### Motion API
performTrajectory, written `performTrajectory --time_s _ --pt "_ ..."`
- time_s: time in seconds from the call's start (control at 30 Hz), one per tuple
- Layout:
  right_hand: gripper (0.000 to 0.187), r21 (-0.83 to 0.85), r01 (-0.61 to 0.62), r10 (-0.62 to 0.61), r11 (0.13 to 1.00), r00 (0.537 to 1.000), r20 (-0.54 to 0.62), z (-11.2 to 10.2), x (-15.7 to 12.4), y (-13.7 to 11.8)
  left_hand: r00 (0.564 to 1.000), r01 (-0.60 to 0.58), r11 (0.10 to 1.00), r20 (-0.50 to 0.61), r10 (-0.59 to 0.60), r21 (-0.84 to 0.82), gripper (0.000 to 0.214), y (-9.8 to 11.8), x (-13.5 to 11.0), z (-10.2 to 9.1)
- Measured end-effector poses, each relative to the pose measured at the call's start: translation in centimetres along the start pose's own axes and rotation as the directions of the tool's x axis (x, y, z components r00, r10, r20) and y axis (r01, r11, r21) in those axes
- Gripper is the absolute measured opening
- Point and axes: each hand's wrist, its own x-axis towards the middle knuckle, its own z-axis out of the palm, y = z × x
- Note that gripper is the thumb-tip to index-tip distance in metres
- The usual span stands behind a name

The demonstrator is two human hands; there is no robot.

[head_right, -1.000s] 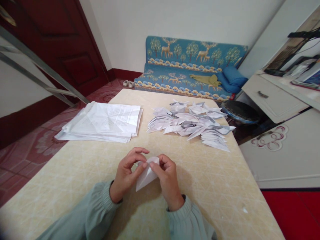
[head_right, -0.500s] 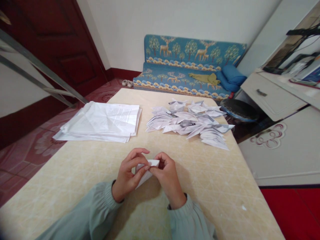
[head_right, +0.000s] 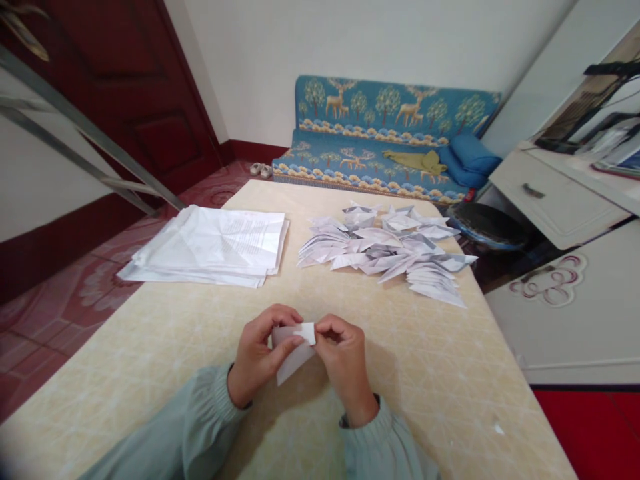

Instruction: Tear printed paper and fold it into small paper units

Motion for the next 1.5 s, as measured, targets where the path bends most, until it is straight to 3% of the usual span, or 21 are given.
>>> performTrajectory --time_s 0.13,0.23,0.3,0.43,0.53,0.63,0.8,0.9,0.97,1.0,1.07,1.13,1.2,1.27,1.33,1.5 --pt "0.008 -0.023 0.116 -0.115 0.993 0.992 0.052 -0.1 -0.2 -0.6 0.995 0.087 0.991 0.046 -0.093 0.105 0.014 -0.2 0.2 -0.1" --pt "0.013 -0.016 0.164 -0.161 0.986 0.981 0.105 -0.1 -0.2 -0.6 0.998 0.008 0.991 0.058 -0.016 0.13 0.01 -0.5 0.4 -0.5" --pt "0.02 -0.006 0.172 -0.171 0.985 0.984 0.045 -0.2 0.0 -0.3 0.996 -0.079 0.988 0.048 0.073 0.131 0.005 -0.7 0.5 -0.7" --pt "0.025 0.087 0.054 -0.041 0.995 0.99 -0.137 -0.5 0.6 0.8 0.957 -0.285 0.935 0.121 0.264 0.211 0.011 -0.8 0.6 -1.1" --pt "0.037 0.175 -0.074 0.083 0.982 0.996 -0.043 -0.8 1.0 1.3 0.921 -0.367 0.886 0.245 0.303 0.283 0.017 -0.7 0.6 -1.2" --pt "0.043 0.116 -0.088 0.092 0.989 0.995 -0.034 -0.9 1.2 1.5 0.889 -0.404 0.867 0.35 0.297 0.291 0.018 -0.4 0.6 -1.1" --pt "0.021 -0.052 -0.066 0.062 0.996 0.995 -0.081 -1.2 1.3 1.4 0.811 -0.47 0.853 0.493 0.314 0.23 0.019 0.0 0.7 -1.0" --pt "0.01 -0.154 0.055 -0.07 0.986 0.993 -0.096 -1.3 1.2 0.8 0.773 -0.497 0.851 0.531 0.346 0.169 0.008 0.3 0.6 -0.9" --pt "0.006 -0.216 0.155 -0.179 0.964 0.979 -0.094 -1.2 1.0 0.4 0.772 -0.5 0.861 0.497 0.395 0.091 0.01 0.5 0.4 -0.9" --pt "0.005 -0.234 0.194 -0.22 0.953 0.971 -0.09 -1.2 0.9 0.2 0.797 -0.486 0.872 0.438 0.416 0.056 0.013 0.6 0.3 -0.9" --pt "0.005 -0.243 0.245 -0.27 0.939 0.96 -0.075 -1.0 0.7 -0.2 0.891 -0.402 0.915 0.242 0.385 0.022 0.01 0.6 0.0 -1.0" --pt "0.007 -0.241 0.275 -0.297 0.931 0.953 -0.06 -0.8 0.5 -0.4 0.971 -0.236 0.972 0.026 0.236 -0.012 0.015 0.3 0.0 -1.0" --pt "0.008 -0.25 0.307 -0.329 0.918 0.943 -0.048 -0.7 0.2 -0.6 0.997 -0.05 0.992 -0.06 0.043 -0.117 0.025 -0.3 0.2 -1.1" --pt "0.01 -0.27 0.347 -0.366 0.898 0.93 -0.025 -0.6 0.0 -0.7 0.995 0.099 0.965 0.008 -0.1 -0.242 0.031 -0.9 0.6 -1.1" --pt "0.014 -0.292 0.387 -0.405 0.874 0.914 0.001 -0.5 -0.2 -0.7 0.978 0.199 0.928 0.118 -0.17 -0.314 0.029 -1.4 0.9 -1.1" --pt "0.019 -0.348 0.456 -0.462 0.819 0.884 0.071 -0.3 -0.6 -0.8 0.951 0.289 0.895 0.21 -0.227 -0.339 0.02 -1.6 1.0 -1.0"
